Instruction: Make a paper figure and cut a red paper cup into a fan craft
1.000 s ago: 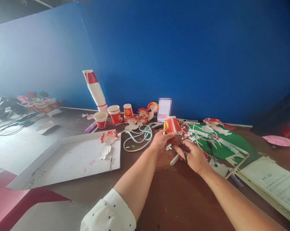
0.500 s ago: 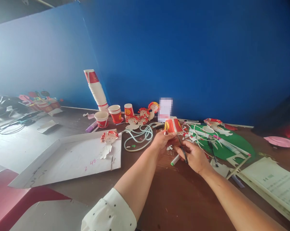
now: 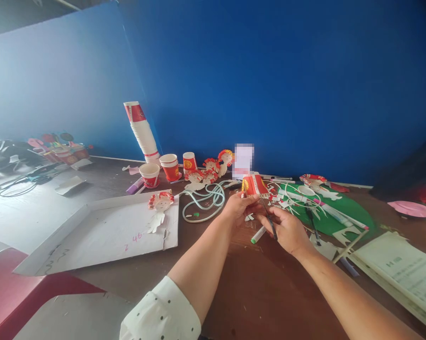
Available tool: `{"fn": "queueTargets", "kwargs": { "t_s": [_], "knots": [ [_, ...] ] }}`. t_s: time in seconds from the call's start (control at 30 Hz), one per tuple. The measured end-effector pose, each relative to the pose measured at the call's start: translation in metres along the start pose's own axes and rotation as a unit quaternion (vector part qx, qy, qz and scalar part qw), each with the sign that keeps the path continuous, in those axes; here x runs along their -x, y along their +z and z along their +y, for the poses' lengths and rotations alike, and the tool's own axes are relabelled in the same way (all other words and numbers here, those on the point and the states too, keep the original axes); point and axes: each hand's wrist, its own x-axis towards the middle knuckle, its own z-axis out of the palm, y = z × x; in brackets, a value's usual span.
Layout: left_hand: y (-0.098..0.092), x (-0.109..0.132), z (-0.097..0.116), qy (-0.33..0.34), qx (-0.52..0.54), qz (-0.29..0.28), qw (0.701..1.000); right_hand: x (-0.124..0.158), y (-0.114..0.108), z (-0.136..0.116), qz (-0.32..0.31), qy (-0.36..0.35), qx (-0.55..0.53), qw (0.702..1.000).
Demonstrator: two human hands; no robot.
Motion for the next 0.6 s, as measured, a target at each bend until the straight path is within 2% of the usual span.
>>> {"fn": "queueTargets", "kwargs": {
  "t_s": [0.43, 0.6],
  "knots": [
    [0.0019, 0.0001, 0.0002, -0.008, 0.004, 0.008, 1.0, 0.0012, 0.0009, -0.0027, 0.024, -0.001, 0.045, 0.999],
    [0.0006, -0.0011, -0.0034, -0.01, -0.012, -0.004, 1.0, 0.0008, 0.0019, 0.0, 0.012, 0.007, 0.005, 1.0]
  ]
}}
